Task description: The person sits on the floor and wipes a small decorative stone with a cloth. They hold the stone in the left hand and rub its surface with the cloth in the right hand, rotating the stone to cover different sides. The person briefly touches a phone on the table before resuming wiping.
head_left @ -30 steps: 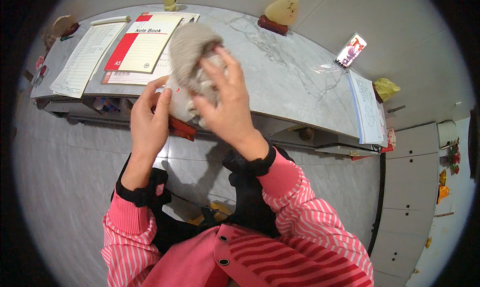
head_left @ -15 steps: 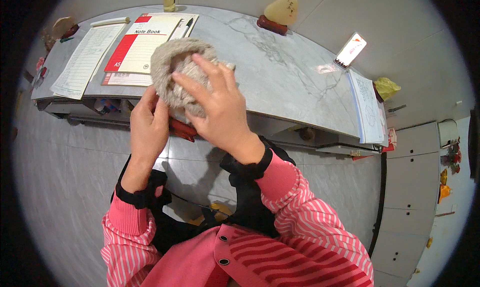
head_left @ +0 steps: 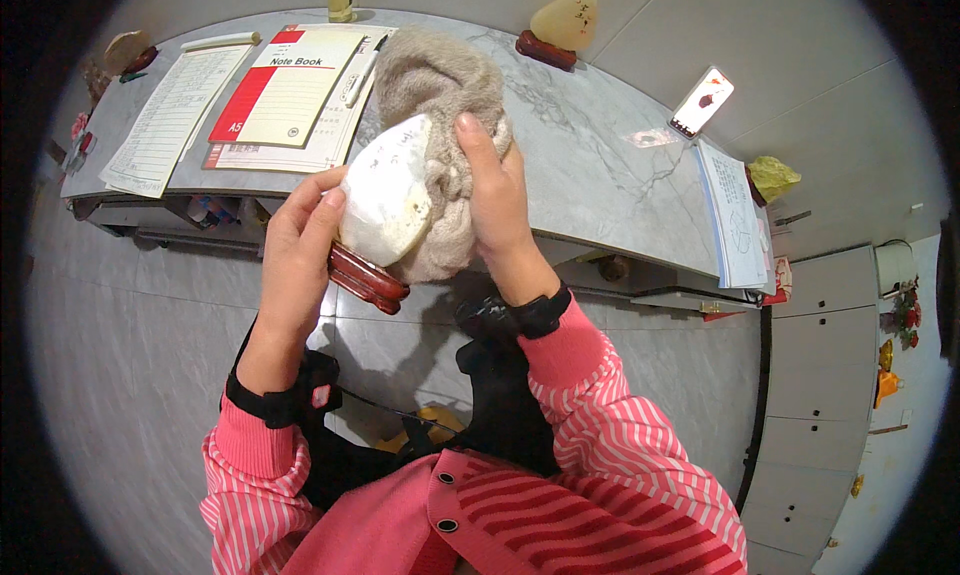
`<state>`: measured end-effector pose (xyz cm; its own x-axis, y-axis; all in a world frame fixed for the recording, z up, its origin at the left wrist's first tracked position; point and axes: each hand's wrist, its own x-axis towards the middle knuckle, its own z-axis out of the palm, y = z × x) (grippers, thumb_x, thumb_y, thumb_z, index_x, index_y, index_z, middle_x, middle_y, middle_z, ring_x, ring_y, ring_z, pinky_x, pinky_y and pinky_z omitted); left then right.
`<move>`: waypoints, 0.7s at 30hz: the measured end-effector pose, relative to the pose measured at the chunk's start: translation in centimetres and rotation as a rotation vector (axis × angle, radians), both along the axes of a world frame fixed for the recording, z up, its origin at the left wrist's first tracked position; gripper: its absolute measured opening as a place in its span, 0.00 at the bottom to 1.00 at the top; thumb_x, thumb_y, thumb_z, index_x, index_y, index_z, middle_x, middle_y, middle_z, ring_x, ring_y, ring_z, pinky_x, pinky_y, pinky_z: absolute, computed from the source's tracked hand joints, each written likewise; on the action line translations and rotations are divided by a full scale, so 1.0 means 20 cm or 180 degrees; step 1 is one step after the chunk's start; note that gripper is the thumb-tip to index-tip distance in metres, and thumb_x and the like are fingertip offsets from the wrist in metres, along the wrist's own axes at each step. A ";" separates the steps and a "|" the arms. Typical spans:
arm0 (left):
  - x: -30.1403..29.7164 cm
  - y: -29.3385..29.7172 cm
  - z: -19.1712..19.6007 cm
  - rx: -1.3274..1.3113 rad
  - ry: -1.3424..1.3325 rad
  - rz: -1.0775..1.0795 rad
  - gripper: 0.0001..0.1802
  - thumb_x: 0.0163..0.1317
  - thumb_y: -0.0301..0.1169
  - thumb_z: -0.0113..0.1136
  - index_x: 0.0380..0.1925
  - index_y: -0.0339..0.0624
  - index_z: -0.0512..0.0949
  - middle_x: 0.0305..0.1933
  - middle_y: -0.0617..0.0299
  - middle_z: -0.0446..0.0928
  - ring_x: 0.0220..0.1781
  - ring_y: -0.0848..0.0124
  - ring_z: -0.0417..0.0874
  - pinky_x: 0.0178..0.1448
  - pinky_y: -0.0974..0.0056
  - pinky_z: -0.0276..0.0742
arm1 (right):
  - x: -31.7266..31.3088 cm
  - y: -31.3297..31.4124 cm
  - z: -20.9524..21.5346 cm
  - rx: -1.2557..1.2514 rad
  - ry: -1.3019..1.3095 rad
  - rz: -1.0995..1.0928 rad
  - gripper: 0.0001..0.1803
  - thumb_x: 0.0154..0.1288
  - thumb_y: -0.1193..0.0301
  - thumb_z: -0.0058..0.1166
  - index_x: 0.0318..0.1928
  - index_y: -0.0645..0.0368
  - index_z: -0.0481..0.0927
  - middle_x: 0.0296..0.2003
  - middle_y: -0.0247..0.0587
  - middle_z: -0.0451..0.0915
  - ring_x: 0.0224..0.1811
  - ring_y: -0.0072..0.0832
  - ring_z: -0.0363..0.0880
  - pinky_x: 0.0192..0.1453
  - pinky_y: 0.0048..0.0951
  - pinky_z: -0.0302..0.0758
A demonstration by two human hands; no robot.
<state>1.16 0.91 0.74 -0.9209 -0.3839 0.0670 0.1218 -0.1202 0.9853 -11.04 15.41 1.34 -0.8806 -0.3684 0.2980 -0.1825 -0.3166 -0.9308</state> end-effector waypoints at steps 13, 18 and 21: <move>-0.05 -0.08 0.01 0.0855 0.0302 0.0210 0.20 0.72 0.37 0.48 0.55 0.33 0.74 0.50 0.59 0.79 0.50 0.74 0.79 0.56 0.69 0.73 | 0.20 -0.08 -0.04 0.0054 0.0060 0.0612 0.24 0.76 0.58 0.43 0.59 0.67 0.69 0.53 0.43 0.75 0.56 0.28 0.72 0.63 0.30 0.66; -0.04 -0.09 0.01 0.0932 0.0253 0.0260 0.19 0.72 0.37 0.48 0.54 0.34 0.74 0.50 0.58 0.79 0.50 0.73 0.80 0.56 0.68 0.73 | 0.20 -0.08 -0.03 0.0175 0.0242 0.0669 0.26 0.76 0.59 0.43 0.61 0.68 0.66 0.56 0.46 0.73 0.58 0.31 0.70 0.65 0.31 0.64; -0.05 -0.09 0.00 0.0982 0.0286 0.0200 0.19 0.73 0.37 0.48 0.54 0.34 0.74 0.50 0.58 0.79 0.50 0.74 0.80 0.56 0.68 0.73 | 0.19 -0.08 -0.03 0.0195 0.0259 0.0658 0.26 0.76 0.59 0.43 0.61 0.68 0.66 0.55 0.46 0.73 0.58 0.31 0.70 0.65 0.31 0.64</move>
